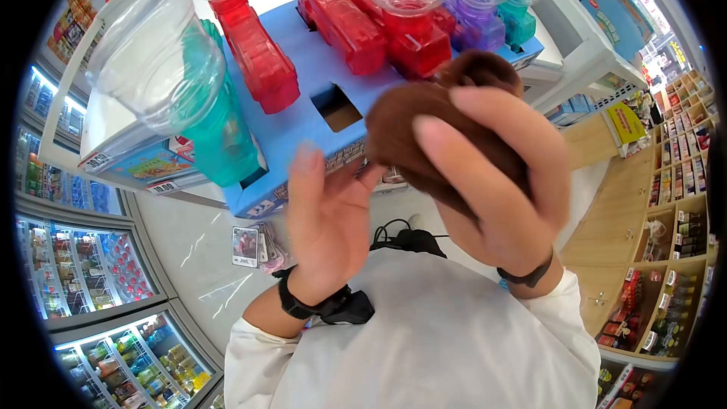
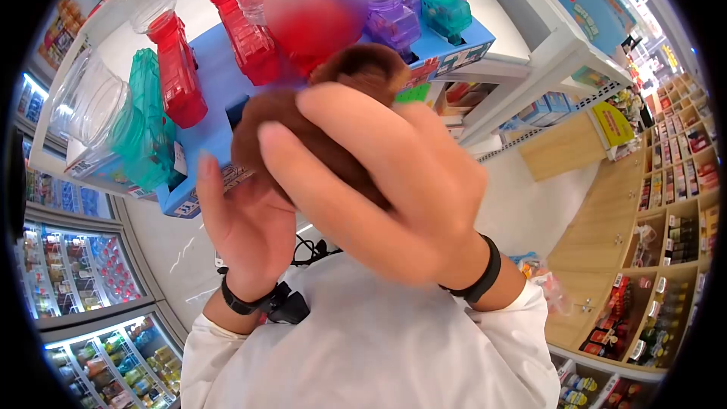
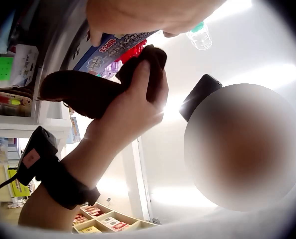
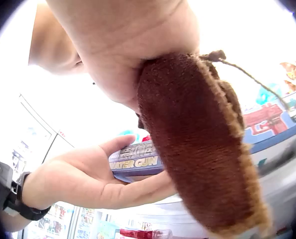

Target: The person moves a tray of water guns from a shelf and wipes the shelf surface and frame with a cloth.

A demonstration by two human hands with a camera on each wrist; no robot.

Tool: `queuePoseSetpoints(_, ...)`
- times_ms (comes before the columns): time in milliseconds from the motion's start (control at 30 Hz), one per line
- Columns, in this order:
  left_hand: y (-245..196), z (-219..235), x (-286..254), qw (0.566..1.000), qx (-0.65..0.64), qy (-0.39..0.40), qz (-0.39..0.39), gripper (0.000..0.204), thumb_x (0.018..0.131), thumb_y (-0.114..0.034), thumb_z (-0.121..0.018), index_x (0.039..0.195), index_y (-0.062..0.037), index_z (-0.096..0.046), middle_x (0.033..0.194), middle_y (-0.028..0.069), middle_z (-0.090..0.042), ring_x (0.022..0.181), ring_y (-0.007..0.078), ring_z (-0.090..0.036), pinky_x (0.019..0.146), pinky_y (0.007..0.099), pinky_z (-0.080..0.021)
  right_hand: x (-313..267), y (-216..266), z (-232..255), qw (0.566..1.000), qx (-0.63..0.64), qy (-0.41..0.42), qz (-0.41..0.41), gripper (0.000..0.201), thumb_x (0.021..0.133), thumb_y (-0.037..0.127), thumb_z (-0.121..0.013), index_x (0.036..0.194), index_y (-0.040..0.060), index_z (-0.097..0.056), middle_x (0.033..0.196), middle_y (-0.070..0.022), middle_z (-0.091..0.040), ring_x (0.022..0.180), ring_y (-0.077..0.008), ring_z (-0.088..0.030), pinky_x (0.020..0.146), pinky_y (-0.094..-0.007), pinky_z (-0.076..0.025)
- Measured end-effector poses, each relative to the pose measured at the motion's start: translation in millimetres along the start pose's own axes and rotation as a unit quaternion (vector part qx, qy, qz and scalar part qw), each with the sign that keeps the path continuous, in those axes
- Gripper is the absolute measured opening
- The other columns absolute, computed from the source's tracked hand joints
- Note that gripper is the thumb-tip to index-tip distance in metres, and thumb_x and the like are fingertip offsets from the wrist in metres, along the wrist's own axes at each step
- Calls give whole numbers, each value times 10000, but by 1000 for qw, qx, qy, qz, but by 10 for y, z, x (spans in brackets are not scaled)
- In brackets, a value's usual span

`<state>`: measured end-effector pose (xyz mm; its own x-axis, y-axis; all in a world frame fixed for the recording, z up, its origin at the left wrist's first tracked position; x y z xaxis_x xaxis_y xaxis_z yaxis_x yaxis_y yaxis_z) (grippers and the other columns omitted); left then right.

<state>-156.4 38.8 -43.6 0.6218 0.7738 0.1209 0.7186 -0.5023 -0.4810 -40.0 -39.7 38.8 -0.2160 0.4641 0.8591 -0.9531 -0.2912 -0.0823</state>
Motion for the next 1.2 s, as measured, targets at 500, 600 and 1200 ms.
queuePoseSetpoints(500,211,37,-76,990,-26,-138,15,472,931,-444,-377,1023,-40,-602,933,53,-649,856,155,-583,754,272,-420,353,354,-44,901,-207,358,-129,328,683,141,-658,1004,78,-657,774,-57,-507,558,-199,-581,439,-312,-437)
queuePoseSetpoints(600,224,35,-97,991,-10,-131,15,461,937,-440,-358,966,-47,-598,867,36,-637,813,149,-570,724,275,-411,373,357,-34,895,-211,373,-124,344,691,157,-649,1025,76,-650,773,-62,-522,535,-201,-575,428,-319,-432)
queuePoseSetpoints(1200,193,17,-42,994,-30,-53,-90,411,913,-314,-457,1200,-25,-514,1210,127,-601,1092,299,-585,1009,451,-410,244,168,152,894,-113,411,-139,416,795,129,-674,1195,88,-566,787,-98,-566,568,-285,-550,488,-359,-433)
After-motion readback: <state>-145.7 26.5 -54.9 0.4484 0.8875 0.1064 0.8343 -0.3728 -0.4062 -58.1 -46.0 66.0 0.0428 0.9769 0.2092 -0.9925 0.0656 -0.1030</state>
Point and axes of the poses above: each hand's wrist, its own x-axis towards the middle knuckle, its own z-axis out of the back of the hand, y = z × x, the point moved 2 cm from there along x, towards the middle knuckle
